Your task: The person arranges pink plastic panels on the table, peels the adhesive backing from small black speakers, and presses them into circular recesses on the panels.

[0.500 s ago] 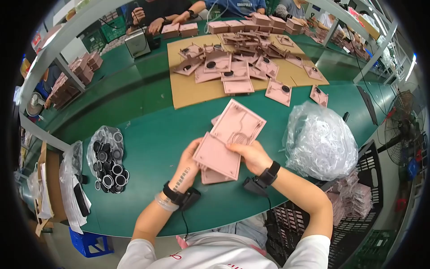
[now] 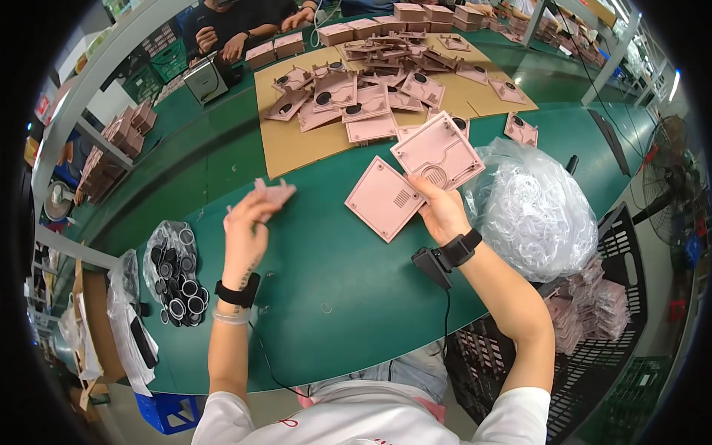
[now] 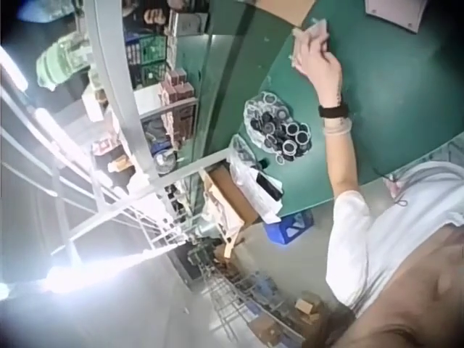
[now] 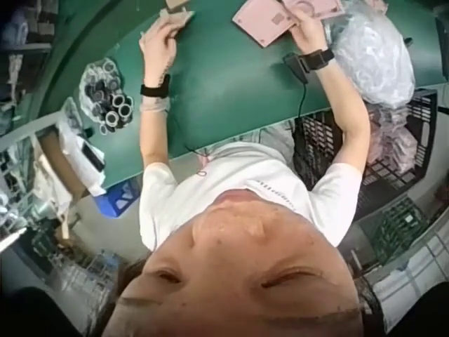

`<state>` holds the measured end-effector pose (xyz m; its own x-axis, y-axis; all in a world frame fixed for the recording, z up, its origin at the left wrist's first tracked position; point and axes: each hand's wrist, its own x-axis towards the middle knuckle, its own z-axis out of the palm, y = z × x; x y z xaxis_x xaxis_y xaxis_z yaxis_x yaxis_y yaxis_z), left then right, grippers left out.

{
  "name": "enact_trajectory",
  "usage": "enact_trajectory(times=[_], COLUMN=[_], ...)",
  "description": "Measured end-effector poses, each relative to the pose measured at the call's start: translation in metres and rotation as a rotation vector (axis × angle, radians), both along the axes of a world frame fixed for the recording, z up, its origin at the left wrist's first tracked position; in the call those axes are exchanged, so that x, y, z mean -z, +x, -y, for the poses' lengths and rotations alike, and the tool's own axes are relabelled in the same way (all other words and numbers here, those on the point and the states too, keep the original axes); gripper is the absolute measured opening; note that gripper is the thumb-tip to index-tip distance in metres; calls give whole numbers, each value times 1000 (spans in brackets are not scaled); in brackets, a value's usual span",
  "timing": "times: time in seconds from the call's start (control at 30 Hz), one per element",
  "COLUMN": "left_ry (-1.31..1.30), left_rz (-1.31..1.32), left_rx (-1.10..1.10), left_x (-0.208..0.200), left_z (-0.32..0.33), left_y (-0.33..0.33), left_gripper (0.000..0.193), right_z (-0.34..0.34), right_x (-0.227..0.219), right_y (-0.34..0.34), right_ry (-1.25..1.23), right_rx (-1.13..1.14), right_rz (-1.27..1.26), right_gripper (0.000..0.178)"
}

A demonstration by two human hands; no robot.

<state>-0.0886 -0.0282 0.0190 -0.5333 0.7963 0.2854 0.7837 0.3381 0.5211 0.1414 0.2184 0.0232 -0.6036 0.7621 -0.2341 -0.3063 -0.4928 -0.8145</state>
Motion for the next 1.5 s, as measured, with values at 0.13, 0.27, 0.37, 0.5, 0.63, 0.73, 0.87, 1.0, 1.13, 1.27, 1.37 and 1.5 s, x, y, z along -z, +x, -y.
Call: enact_trajectory(times=[0.13,0.27,0.37,0.5,0.63,0.73,0.87,1.0,1.13,1.27,1.37,1.5], left_ry=[-321,46,275,272,271,273,121,-125,-233,-265,-359,-234], left_rz=[-137,187,347,660,909,745,196,-3,-76,-58,-64,-64], left_rx=[43,131,164,98,64,45,27,72,123,173,186,153], left_x=[8,-9,-9,31,51,36,19,21,29,24,17,17], left_z=[-10,-32,-48,-45,-43,-57,-61,-54,-57,-73,-78,-74], left_y=[41,104,131,116,84,74,74,75,73,71,71,72], left_gripper=[65,88,89,86,76,68,60,61,64,66,67,67], right_z=[5,28,42,45,34,20,-4,-11,-7,-9,-15,-18], right_x=[-6,-13,-17,-24,-15,-27,-22,-1,-4,-6,2,-11], right_y=[3,-1,3,4,2,1,10,23,26,24,23,24], right_ry=[8,-124,-234,-161,152,464,1168,1817,1731,1617,1602,1731], right_rx=[-46,-212,-361,-420,-298,-249,-155,23,-185,-317,-215,-186], right_rz=[-48,-142,-154,-56,196,537,1015,1014,1129,1087,987,944], right_gripper=[30,31,30,28,24,23,24,27,29,27,28,25])
